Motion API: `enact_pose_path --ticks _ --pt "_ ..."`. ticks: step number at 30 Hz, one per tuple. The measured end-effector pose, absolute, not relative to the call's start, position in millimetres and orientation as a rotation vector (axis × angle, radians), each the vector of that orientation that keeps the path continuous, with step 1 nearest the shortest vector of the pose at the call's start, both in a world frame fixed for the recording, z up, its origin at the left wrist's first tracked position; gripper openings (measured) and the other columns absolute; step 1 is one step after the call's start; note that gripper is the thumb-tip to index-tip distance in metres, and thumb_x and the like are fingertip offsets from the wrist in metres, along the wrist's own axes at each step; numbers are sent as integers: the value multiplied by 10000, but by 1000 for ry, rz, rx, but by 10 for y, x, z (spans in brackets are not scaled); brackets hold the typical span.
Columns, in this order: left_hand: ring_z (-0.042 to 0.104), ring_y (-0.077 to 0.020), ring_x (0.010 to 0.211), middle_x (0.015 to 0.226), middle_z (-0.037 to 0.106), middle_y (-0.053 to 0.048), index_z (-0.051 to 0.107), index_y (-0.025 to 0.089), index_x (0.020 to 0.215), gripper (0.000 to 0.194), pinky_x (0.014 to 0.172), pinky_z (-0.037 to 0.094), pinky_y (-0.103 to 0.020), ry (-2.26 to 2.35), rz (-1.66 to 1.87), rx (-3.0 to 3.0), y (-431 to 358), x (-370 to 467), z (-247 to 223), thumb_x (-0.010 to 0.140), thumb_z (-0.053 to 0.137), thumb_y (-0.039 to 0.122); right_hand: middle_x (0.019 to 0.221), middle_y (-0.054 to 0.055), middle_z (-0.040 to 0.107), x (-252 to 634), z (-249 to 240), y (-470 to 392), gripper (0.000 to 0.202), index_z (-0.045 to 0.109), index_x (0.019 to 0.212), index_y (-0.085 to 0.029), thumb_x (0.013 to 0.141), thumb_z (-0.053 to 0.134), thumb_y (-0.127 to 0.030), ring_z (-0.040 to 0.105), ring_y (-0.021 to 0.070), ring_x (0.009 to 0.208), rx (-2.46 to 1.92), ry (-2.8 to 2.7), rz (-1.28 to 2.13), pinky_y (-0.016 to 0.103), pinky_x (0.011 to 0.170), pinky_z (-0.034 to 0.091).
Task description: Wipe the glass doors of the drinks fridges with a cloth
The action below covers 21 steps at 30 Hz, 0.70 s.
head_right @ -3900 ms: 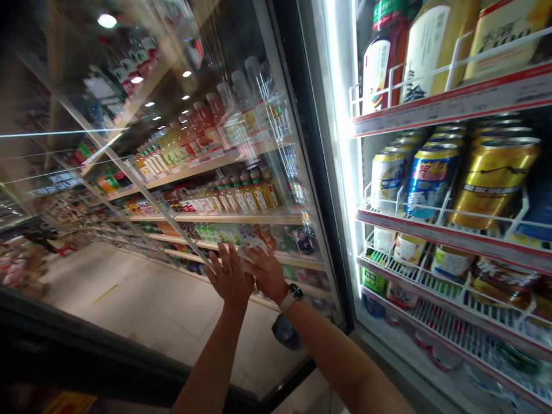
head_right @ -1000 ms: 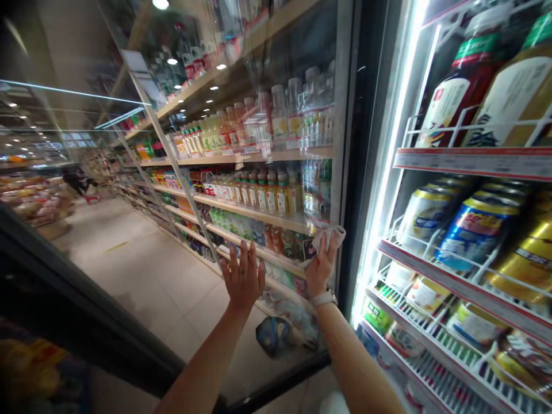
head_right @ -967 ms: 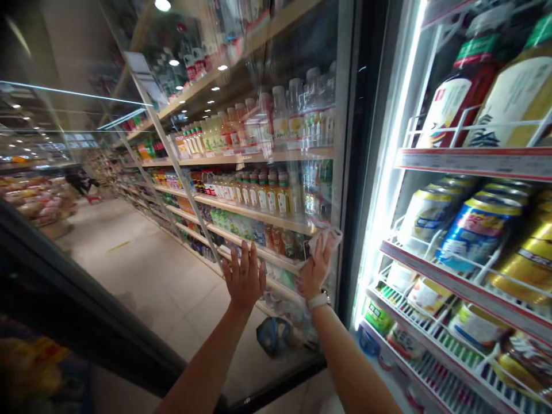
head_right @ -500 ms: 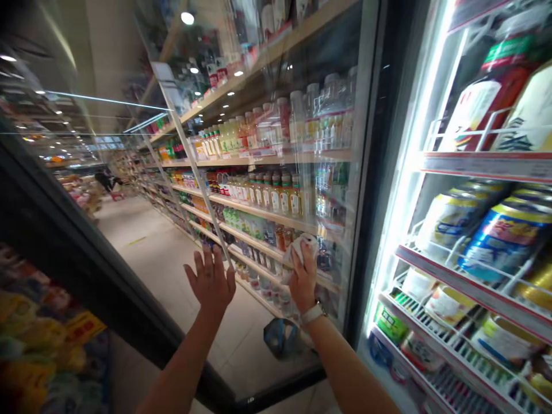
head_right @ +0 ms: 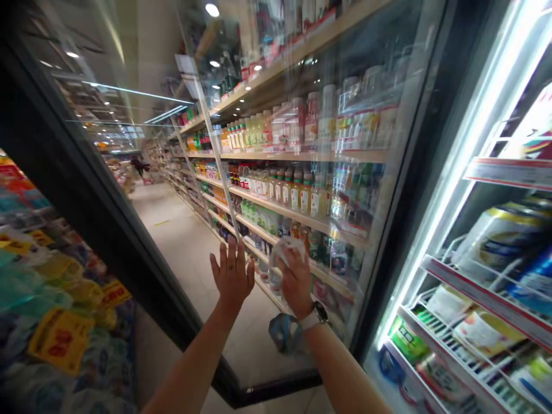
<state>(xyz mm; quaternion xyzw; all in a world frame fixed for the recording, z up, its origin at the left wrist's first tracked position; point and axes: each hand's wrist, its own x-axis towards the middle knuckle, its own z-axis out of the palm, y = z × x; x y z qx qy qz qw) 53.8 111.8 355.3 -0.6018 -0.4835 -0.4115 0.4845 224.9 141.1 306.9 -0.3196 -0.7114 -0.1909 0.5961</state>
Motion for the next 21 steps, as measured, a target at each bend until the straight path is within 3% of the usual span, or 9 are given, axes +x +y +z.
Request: enact_pose_path --ticks 3,7,10,14,18,21 --pt "204 -220 1477 1515 375 -126 231 165 1530 619 1237 79 -441 -1185 -1003 -1436 1097 593 3560 964 440 307 1587 96 305 2598 3102 1543 628 358 1499 -229 899 311 -49 228 275 1483 -880 -1416 -384 633 1179 214" --pt "151 -218 1487 1532 328 -123 235 135 1524 612 1239 76 -440 -1177 -970 -1407 1091 628 3566 966 426 299 1602 120 256 2398 3180 1505 620 307 1524 -197 917 270 -75 200 311 1488 -928 -1243 -305 651 1170 225" --pt "147 -215 1487 1527 333 -127 244 129 1521 604 1239 75 -444 -1187 -959 -1410 1110 592 3547 968 422 296 1578 99 323 1883 3187 1333 623 289 1531 -244 930 326 -82 231 294 1482 -846 -1404 -306 605 1173 274" --pt "219 -170 1468 1500 392 -106 227 179 1530 574 1241 73 -411 -1188 -969 -1433 1131 509 3521 976 373 219 1485 67 479 1479 3143 1170 625 333 1507 -289 923 376 -69 383 224 1415 -673 -1645 -344 510 1177 322" --pt "192 -191 1477 1507 382 -117 227 155 1528 578 1240 80 -423 -1173 -970 -1459 1108 509 3533 980 363 278 1446 52 530 1823 3105 1263 645 421 1456 -295 877 366 -16 422 203 1389 -672 -1788 -423 501 1199 267" --pt "188 -205 1480 1503 395 -122 230 152 1528 625 1239 79 -423 -1177 -971 -1442 1086 553 3536 962 439 313 1512 56 449 2348 3091 1440 667 406 1467 -291 860 360 -19 331 232 1444 -794 -1649 -463 574 1205 189"
